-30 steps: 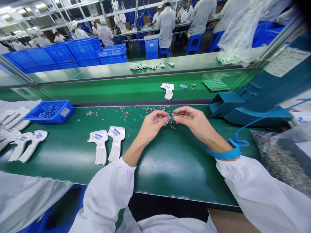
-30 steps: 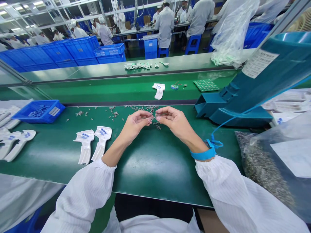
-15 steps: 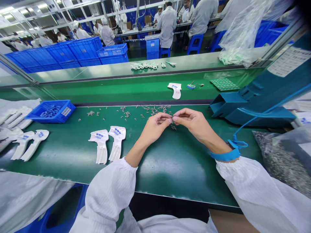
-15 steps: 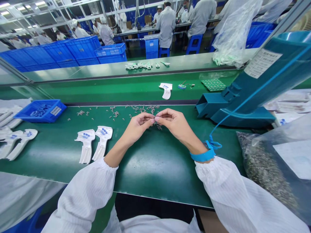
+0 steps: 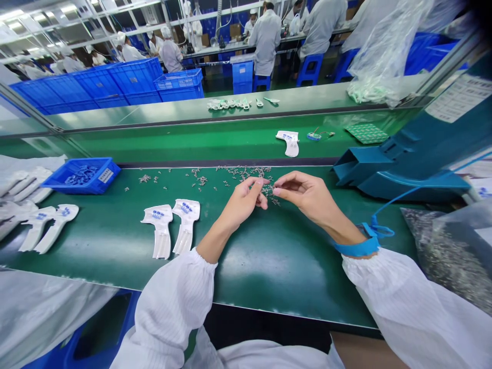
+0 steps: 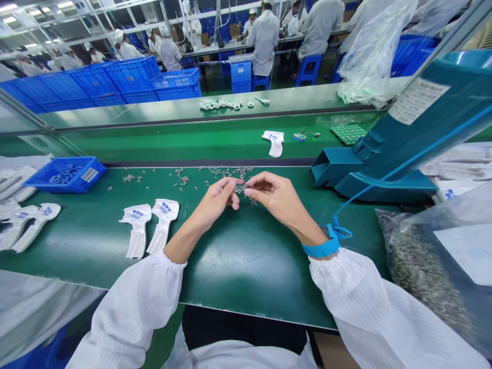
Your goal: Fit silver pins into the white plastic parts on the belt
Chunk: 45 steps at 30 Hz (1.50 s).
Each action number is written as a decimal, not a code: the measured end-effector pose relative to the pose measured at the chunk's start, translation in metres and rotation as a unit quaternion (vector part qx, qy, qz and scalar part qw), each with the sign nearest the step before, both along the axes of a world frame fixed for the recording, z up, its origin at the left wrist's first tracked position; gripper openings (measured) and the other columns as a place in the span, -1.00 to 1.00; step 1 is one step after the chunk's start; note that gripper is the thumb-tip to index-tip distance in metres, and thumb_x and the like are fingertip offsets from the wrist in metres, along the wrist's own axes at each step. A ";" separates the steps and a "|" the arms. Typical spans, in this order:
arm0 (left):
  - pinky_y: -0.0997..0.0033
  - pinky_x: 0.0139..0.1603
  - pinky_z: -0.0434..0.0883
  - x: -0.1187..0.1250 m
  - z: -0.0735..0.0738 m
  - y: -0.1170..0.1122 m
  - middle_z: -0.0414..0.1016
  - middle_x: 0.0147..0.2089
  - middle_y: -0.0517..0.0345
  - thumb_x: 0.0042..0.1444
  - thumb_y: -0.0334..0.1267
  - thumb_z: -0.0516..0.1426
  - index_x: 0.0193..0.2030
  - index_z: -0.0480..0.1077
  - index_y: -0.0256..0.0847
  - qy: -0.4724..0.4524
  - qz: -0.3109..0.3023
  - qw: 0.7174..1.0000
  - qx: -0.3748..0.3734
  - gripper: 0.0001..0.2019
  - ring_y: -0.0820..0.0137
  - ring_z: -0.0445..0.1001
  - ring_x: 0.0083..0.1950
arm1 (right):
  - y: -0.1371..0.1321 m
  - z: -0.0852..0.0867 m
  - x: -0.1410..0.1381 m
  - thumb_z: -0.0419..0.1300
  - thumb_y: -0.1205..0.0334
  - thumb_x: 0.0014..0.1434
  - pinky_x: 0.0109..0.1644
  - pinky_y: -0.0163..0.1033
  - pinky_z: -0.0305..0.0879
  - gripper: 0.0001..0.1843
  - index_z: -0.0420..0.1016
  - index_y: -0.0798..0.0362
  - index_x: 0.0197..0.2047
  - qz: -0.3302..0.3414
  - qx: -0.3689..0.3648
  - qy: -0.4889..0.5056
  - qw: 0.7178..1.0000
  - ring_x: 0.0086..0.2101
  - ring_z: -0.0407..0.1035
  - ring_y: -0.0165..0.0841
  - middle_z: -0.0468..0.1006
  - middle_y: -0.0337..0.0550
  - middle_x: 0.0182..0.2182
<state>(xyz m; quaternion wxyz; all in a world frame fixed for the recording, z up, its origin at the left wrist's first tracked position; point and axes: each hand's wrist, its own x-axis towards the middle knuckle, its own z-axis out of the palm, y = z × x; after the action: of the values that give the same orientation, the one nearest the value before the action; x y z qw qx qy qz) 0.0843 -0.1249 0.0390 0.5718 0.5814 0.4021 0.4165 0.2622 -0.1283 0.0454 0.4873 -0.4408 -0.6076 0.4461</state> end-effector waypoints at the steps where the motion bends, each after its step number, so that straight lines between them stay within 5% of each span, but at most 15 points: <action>1: 0.45 -0.28 0.36 0.000 0.001 -0.001 0.48 -0.42 0.20 0.31 0.01 0.05 0.00 0.42 -0.21 0.007 0.002 1.000 0.010 -0.65 0.45 0.45 -0.38 | 0.001 -0.001 0.000 0.46 -0.12 -0.10 -0.13 -0.07 0.49 -0.60 0.53 -0.02 -0.34 -0.011 -0.001 0.002 1.000 -0.29 0.51 -0.22 0.61 -0.16 -0.34; 4: 0.43 -0.18 0.38 0.001 0.001 -0.002 0.55 -0.15 0.10 0.18 -0.08 0.23 -0.04 0.45 -0.18 0.022 -0.002 0.999 0.047 -0.71 0.40 0.50 -0.19 | 0.003 -0.002 0.001 0.46 -0.13 -0.11 -0.13 -0.07 0.50 -0.59 0.54 -0.02 -0.35 -0.029 -0.012 0.013 0.999 -0.31 0.52 -0.23 0.61 -0.18 -0.37; 6: 0.41 -0.12 0.37 0.002 0.001 -0.003 0.56 -0.13 0.09 0.14 -0.14 0.27 -0.07 0.47 -0.19 0.028 -0.007 0.997 0.067 -0.74 0.37 0.51 -0.15 | 0.004 -0.002 0.002 0.46 -0.13 -0.10 -0.13 -0.07 0.50 -0.60 0.55 -0.01 -0.36 -0.025 -0.024 0.020 0.999 -0.32 0.52 -0.24 0.61 -0.18 -0.39; 10: 0.39 -0.10 0.34 0.000 0.000 -0.003 0.55 -0.27 0.15 0.25 -0.09 0.16 -0.19 0.49 -0.19 0.044 -0.003 0.995 0.084 -0.78 0.37 0.48 -0.19 | 0.005 -0.001 0.002 0.45 -0.15 -0.09 -0.14 -0.06 0.50 -0.59 0.56 0.00 -0.38 -0.018 -0.037 0.021 0.999 -0.35 0.51 -0.24 0.61 -0.18 -0.42; 14: 0.38 -0.18 0.32 0.000 0.002 -0.004 0.40 -0.50 0.22 0.33 0.08 -0.01 -0.43 0.43 -0.19 0.050 -0.020 0.997 0.061 -0.53 0.41 0.39 -0.38 | 0.003 0.000 0.002 0.47 -0.11 -0.10 -0.15 -0.08 0.49 -0.61 0.56 0.00 -0.36 -0.009 -0.028 0.016 0.999 -0.34 0.50 -0.25 0.61 -0.17 -0.38; 20: 0.36 -0.18 0.37 0.002 0.006 -0.005 0.20 -0.69 0.26 0.28 0.26 -0.08 -0.63 0.24 -0.16 0.021 -0.064 0.998 -0.019 -0.38 0.37 0.43 -0.39 | 0.001 0.001 0.002 0.46 -0.05 -0.07 -0.12 -0.08 0.47 -0.68 0.54 -0.02 -0.41 -0.005 0.019 0.017 1.000 -0.29 0.49 -0.23 0.59 -0.17 -0.36; 25: 0.41 -0.25 0.36 0.000 0.004 -0.004 0.41 -0.50 0.20 0.28 0.19 -0.02 -0.41 0.40 -0.22 0.009 -0.046 0.998 -0.044 -0.49 0.43 0.44 -0.37 | 0.004 -0.002 0.003 0.46 0.02 -0.07 -0.08 -0.10 0.46 -0.62 0.62 -0.02 -0.18 -0.023 0.005 0.023 0.999 -0.26 0.49 -0.26 0.61 -0.18 -0.32; 32: 0.39 -0.09 0.38 0.000 -0.001 -0.001 0.56 -0.06 0.05 0.16 -0.18 0.23 -0.05 0.46 -0.19 0.034 0.000 0.999 0.015 -0.76 0.34 0.50 -0.03 | 0.007 -0.005 0.007 0.47 -0.01 -0.07 -0.08 -0.10 0.46 -0.65 0.65 -0.02 -0.24 0.001 -0.074 0.042 0.996 -0.29 0.51 -0.27 0.65 -0.17 -0.32; 40: 0.38 -0.13 0.32 0.001 0.002 -0.004 0.55 -0.18 0.11 0.20 -0.28 0.19 -0.20 0.49 -0.20 0.087 0.057 0.989 0.103 -0.92 0.36 0.47 -0.13 | 0.008 -0.007 0.006 0.47 -0.03 -0.07 -0.05 -0.08 0.44 -0.63 0.62 0.02 -0.25 0.020 -0.069 0.001 0.997 -0.28 0.52 -0.25 0.65 -0.16 -0.34; 45: 0.41 -0.19 0.37 0.002 -0.005 -0.001 0.52 -0.28 0.14 0.26 -0.30 0.10 -0.04 0.37 -0.21 0.077 0.043 0.993 0.083 -0.84 0.40 0.49 -0.23 | 0.005 -0.004 0.005 0.39 0.00 0.04 -0.08 -0.08 0.43 -0.73 0.61 0.02 -0.29 0.012 -0.003 -0.061 0.998 -0.27 0.52 -0.22 0.66 -0.14 -0.33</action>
<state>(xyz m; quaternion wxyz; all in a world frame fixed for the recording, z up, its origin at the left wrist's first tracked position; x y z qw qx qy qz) 0.0860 -0.1254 0.0341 0.4706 0.6395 0.4331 0.4266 0.2674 -0.1233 0.0409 0.4425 -0.4618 -0.6400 0.4257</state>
